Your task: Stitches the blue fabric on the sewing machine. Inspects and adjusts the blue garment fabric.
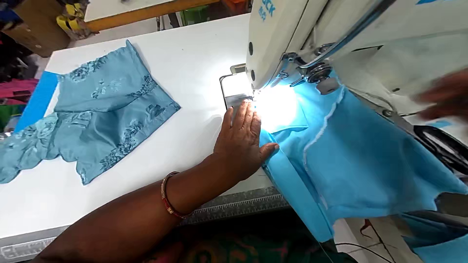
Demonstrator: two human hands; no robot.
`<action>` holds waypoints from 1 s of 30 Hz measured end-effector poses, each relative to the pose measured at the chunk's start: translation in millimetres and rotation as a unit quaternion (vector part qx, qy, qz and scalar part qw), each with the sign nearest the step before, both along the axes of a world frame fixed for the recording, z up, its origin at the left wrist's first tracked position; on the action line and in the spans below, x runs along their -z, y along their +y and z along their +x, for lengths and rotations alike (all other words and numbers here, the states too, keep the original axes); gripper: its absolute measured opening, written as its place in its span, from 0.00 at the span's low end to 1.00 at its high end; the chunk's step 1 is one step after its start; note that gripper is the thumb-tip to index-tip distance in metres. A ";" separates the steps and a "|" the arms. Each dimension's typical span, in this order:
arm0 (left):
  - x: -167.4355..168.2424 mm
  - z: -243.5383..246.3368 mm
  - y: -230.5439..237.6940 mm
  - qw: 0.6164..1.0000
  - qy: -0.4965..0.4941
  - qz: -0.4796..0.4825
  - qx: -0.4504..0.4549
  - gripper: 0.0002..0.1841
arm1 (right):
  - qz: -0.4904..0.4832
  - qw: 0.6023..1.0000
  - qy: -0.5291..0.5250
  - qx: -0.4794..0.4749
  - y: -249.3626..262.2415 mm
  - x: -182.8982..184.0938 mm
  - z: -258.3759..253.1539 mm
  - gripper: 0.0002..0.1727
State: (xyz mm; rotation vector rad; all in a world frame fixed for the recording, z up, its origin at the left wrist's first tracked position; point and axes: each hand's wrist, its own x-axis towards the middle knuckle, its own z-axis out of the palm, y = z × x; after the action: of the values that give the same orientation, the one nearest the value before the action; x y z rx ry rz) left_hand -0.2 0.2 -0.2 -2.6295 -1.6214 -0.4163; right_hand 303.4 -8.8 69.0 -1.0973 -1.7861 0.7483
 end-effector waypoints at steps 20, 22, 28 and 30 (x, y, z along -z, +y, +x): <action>-42.3 -7.9 -5.3 0.975 -0.125 -0.184 -0.020 0.31 | 0.053 0.980 -0.190 -0.009 -5.8 63.4 -103.9 0.16; -53.1 -7.6 -10.5 0.966 -0.150 -0.208 -0.043 0.29 | 0.069 0.982 -0.177 -0.006 -5.9 70.6 -104.0 0.21; -70.7 7.6 -23.9 0.973 -0.083 -0.176 -0.127 0.20 | 0.115 0.979 -0.166 -0.023 -5.6 79.5 -104.1 0.16; -71.6 12.0 -26.6 0.968 -0.069 -0.190 -0.152 0.21 | 0.098 0.983 -0.156 -0.026 -5.4 78.1 -102.7 0.14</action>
State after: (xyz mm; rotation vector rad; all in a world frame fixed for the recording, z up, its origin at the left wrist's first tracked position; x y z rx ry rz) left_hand 11.8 -26.4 71.4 -2.5700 -2.3134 -0.3047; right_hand 200.6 -14.2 -9.0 -1.0835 -2.1089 0.4346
